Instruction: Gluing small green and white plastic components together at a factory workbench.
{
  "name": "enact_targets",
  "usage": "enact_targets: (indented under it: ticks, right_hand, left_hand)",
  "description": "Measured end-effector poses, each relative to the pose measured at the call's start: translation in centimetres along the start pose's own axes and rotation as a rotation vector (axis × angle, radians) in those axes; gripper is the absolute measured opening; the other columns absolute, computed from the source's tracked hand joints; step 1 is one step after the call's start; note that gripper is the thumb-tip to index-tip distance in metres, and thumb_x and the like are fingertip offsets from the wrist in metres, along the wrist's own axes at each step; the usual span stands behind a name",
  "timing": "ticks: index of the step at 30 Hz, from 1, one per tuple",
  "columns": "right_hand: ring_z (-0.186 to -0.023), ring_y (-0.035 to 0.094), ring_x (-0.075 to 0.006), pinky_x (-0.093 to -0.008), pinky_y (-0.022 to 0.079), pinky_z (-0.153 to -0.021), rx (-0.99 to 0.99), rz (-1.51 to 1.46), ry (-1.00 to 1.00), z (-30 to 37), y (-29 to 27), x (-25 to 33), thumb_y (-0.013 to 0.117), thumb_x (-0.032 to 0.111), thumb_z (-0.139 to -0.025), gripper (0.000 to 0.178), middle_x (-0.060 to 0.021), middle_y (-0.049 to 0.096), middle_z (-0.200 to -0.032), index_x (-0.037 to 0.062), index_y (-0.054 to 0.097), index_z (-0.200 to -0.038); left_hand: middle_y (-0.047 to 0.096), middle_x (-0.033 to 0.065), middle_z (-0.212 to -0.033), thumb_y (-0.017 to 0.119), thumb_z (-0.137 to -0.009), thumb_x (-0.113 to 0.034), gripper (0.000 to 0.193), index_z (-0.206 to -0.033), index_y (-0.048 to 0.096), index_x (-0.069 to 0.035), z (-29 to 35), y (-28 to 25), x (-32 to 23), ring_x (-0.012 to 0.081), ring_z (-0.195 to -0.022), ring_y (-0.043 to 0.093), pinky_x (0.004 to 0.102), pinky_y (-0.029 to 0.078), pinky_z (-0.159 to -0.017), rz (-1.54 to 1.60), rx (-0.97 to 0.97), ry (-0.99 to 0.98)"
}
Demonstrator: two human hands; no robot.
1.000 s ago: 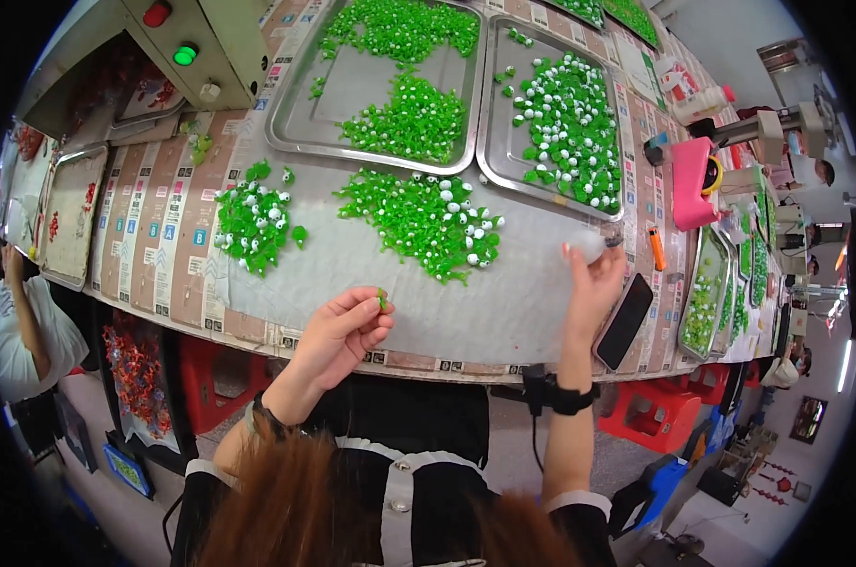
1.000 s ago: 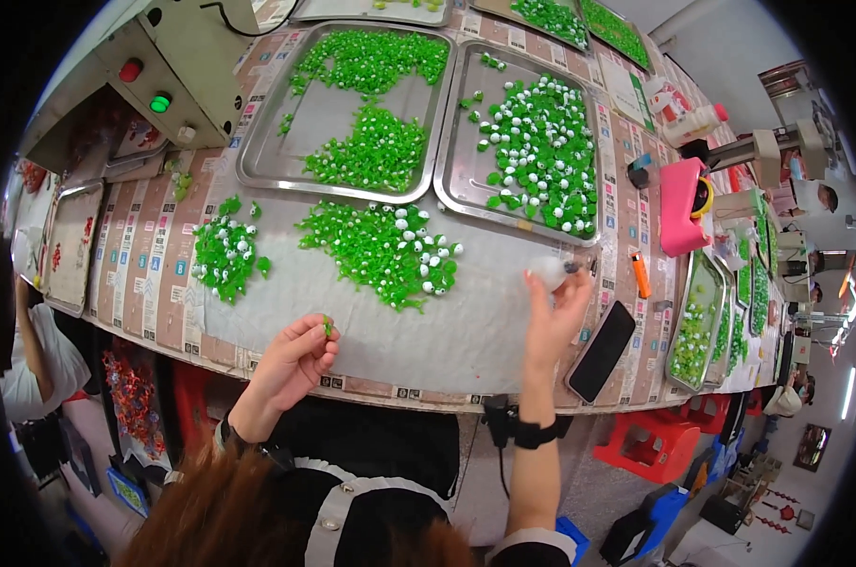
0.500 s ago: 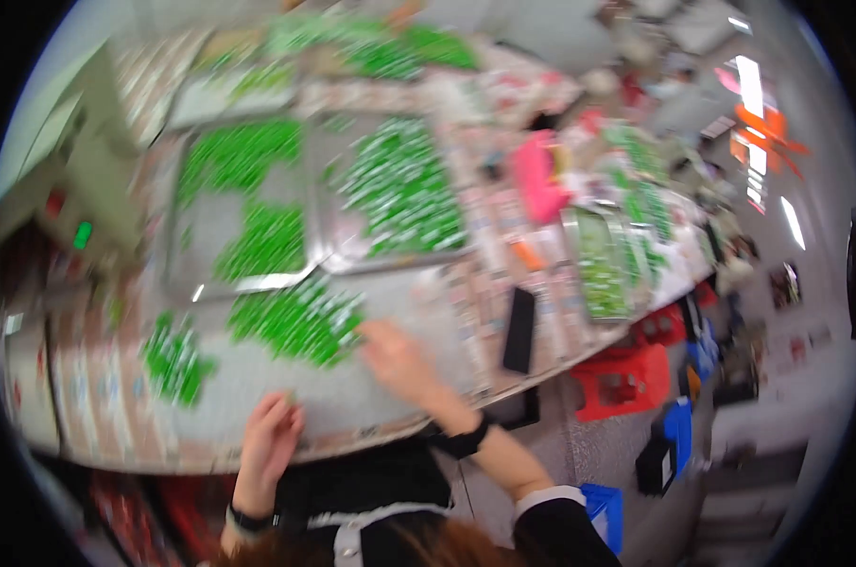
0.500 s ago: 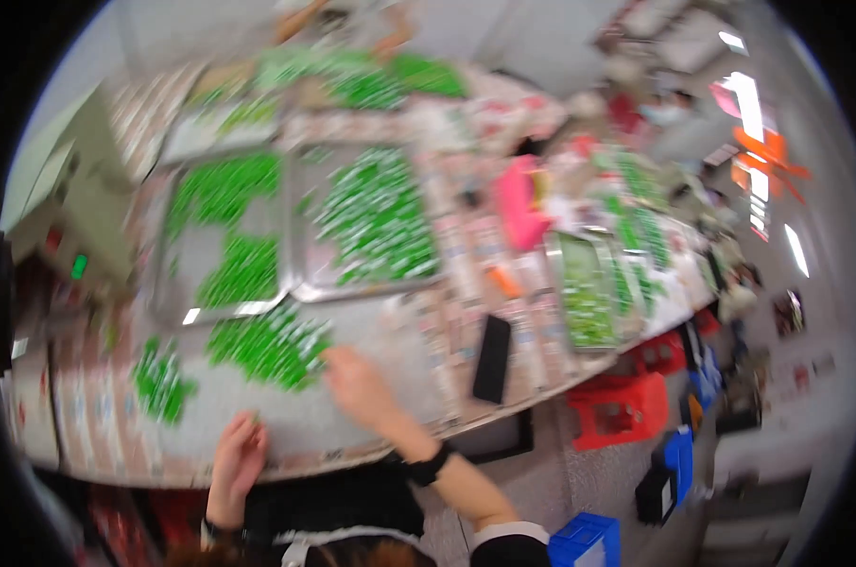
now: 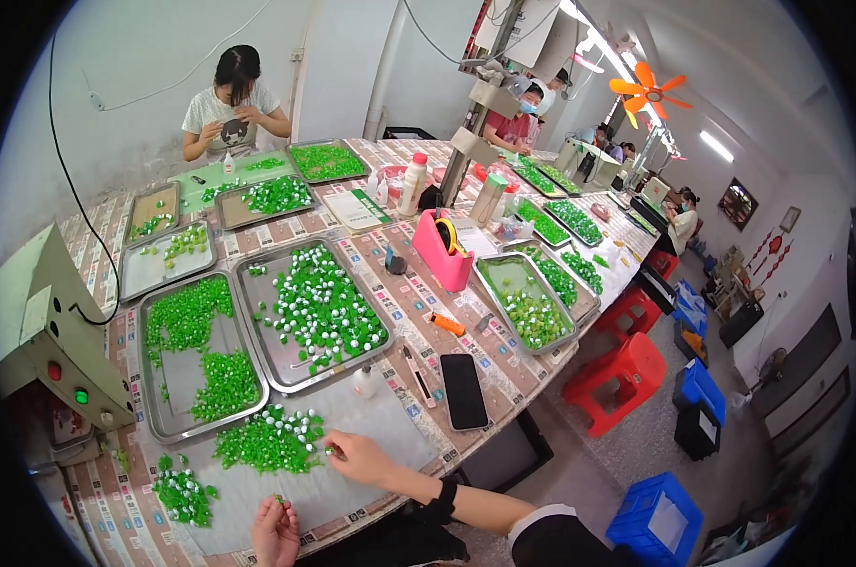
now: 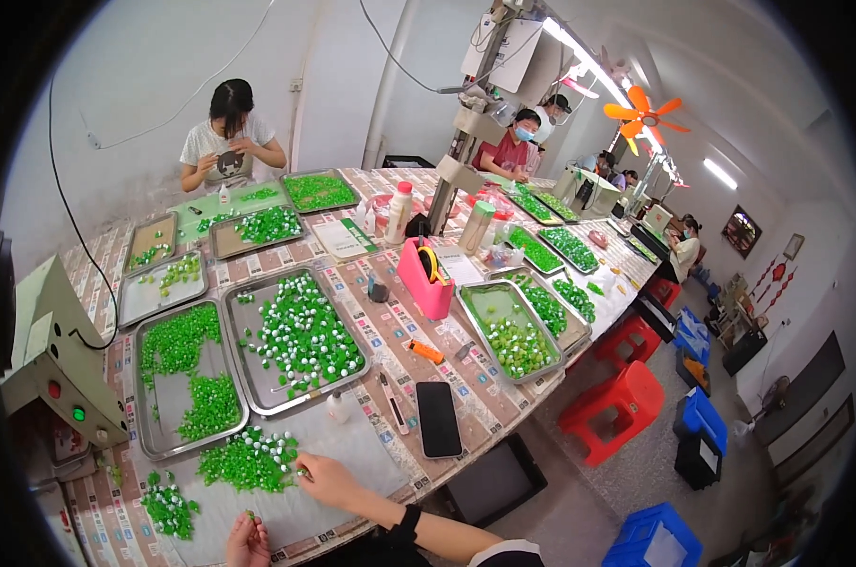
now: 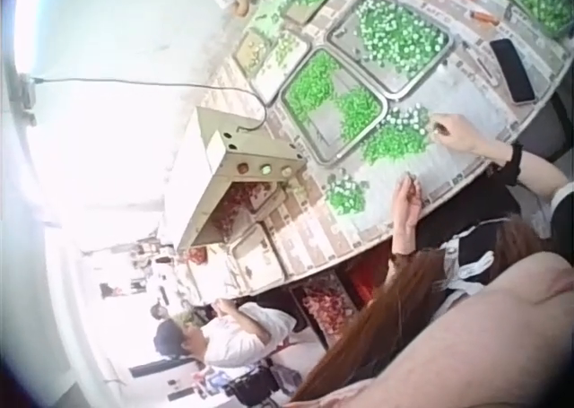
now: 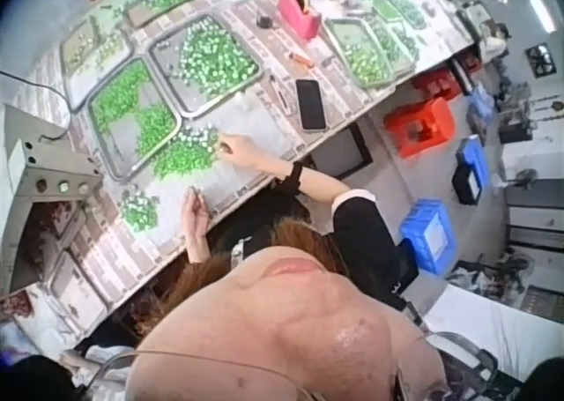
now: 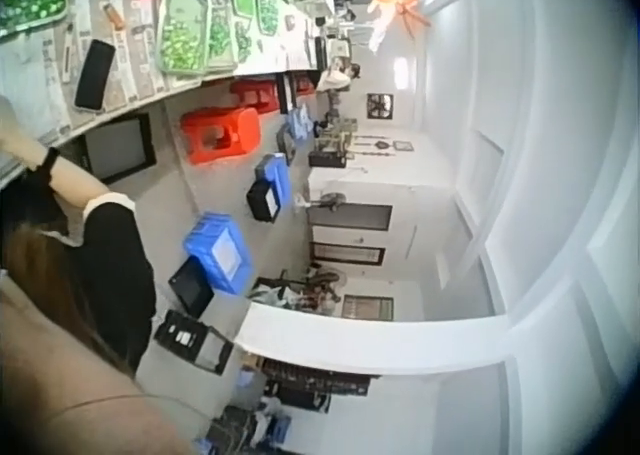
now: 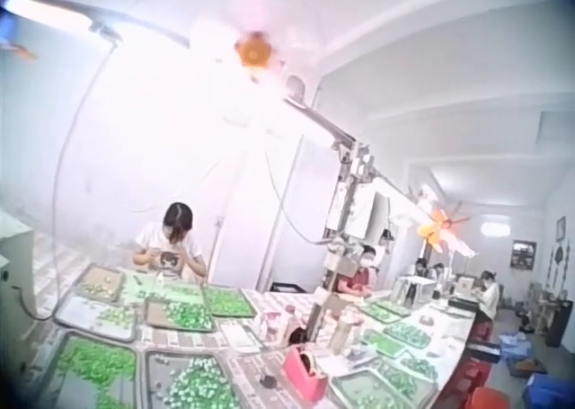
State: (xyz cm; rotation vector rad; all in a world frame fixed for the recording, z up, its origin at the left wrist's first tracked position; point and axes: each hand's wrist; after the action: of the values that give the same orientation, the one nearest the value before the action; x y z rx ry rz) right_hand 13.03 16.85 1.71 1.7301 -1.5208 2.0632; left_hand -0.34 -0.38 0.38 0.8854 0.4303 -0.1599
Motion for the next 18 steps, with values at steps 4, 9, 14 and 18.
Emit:
enact_targets:
  ticks: [4,9,14,18]
  right_hand:
    - [-0.065,0.053,-0.0218,-0.0292,0.042,-0.058,-0.026,-0.171,0.047,2.0,0.1,0.3,0.053,0.011,-0.07,0.018,-0.0103,0.055,-0.074,0.002,0.051,-0.085]
    - [-0.069,0.048,-0.0052,-0.0217,0.04,-0.063,-0.154,-0.562,0.045,-1.7,-3.4,-0.2,0.053,0.013,-0.076,0.018,0.0003,0.054,-0.074,0.0027,0.055,-0.09]
    - [-0.065,0.052,-0.0115,-0.0254,0.041,-0.059,-0.145,-0.152,0.243,2.8,-14.5,0.1,0.052,0.015,-0.074,0.017,-0.0077,0.055,-0.069,0.0008,0.054,-0.084]
    - [-0.067,0.054,-0.014,-0.0254,0.042,-0.061,-0.623,0.251,0.575,6.3,-23.1,-9.5,0.052,0.019,-0.076,0.022,-0.0079,0.057,-0.07,-0.0009,0.055,-0.083]
  left_hand:
    - [0.057,0.0049,-0.077,0.049,-0.079,-0.008,0.011,-0.088,0.053,-0.003,0.3,-0.5,0.1,0.012,-0.067,0.055,0.0198,0.046,-0.062,0.017,0.025,-0.014]
    - [0.055,0.004,-0.077,0.045,-0.08,-0.007,0.008,-0.087,0.048,-0.006,-1.7,0.2,1.1,0.0107,-0.064,0.053,0.0184,0.046,-0.055,0.07,-0.042,0.071]
    - [0.054,0.0036,-0.078,0.047,-0.08,-0.009,0.009,-0.089,0.048,-0.008,-1.1,0.2,0.6,0.0097,-0.064,0.053,0.0179,0.046,-0.055,0.002,0.068,0.071]
    - [0.054,0.0038,-0.079,0.047,-0.08,-0.009,0.009,-0.09,0.048,-0.008,-1.2,0.5,0.2,0.0099,-0.065,0.053,0.0187,0.046,-0.055,-0.016,0.147,0.052]
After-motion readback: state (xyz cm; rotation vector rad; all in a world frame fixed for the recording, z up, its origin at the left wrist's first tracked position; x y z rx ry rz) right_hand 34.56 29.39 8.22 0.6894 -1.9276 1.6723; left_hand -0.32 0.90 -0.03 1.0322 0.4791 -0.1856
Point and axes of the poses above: each hand's wrist, its own z-axis away from the middle knuckle, its own y-axis out of the palm, x = y × z
